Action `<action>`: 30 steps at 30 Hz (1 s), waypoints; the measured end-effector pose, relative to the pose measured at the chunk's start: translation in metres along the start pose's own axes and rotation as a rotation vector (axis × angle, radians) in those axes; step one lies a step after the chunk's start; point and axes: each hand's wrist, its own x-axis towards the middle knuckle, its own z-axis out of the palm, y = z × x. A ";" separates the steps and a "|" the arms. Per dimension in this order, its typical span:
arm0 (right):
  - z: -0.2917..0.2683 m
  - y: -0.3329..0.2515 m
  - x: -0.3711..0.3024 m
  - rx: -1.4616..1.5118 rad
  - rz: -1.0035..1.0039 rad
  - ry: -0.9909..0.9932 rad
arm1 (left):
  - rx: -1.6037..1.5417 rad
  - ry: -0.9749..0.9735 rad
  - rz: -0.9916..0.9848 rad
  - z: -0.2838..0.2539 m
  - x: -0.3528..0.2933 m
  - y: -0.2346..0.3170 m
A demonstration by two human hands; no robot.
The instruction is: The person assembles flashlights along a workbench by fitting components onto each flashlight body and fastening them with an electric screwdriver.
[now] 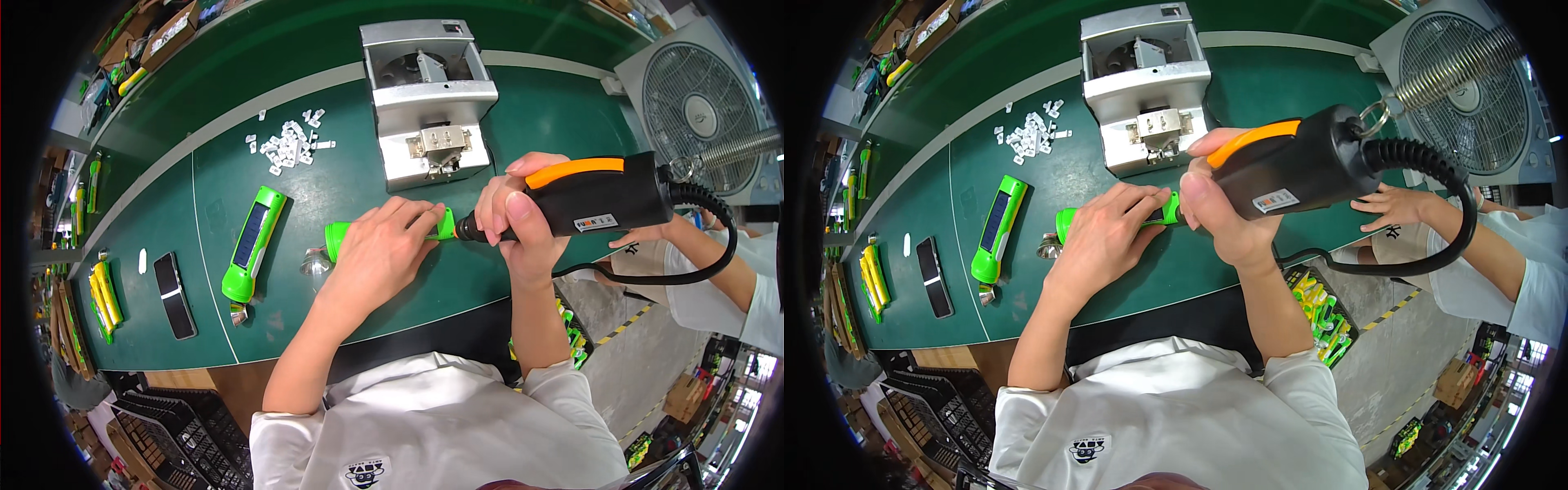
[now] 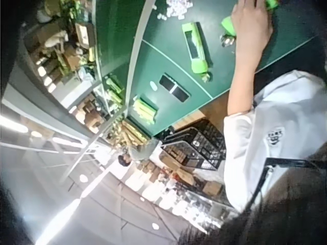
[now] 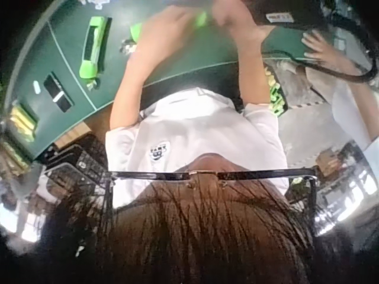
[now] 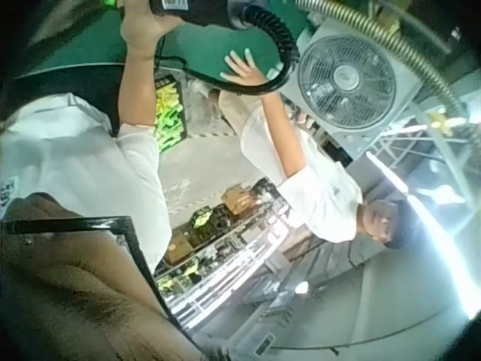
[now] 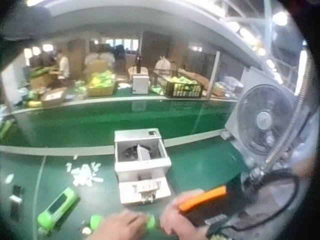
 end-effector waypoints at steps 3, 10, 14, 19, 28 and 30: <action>-0.004 0.008 -0.003 -0.038 0.014 -0.062 | -0.013 -0.007 -0.004 0.000 0.001 -0.002; -0.005 0.015 -0.008 -0.148 -0.084 -0.255 | 0.016 -0.008 -0.014 0.000 -0.001 -0.004; -0.017 0.010 -0.012 -0.144 -0.012 -0.170 | 0.047 -0.033 0.003 -0.001 -0.001 -0.002; -0.008 -0.019 0.016 -0.043 -0.242 -0.191 | 0.174 -0.067 0.060 0.007 0.006 0.004; 0.022 -0.006 0.064 -0.048 -0.256 -0.010 | 0.190 0.054 0.117 -0.010 0.005 0.007; 0.022 -0.001 0.065 -0.040 -0.251 -0.013 | 0.175 0.045 0.066 -0.024 -0.009 -0.006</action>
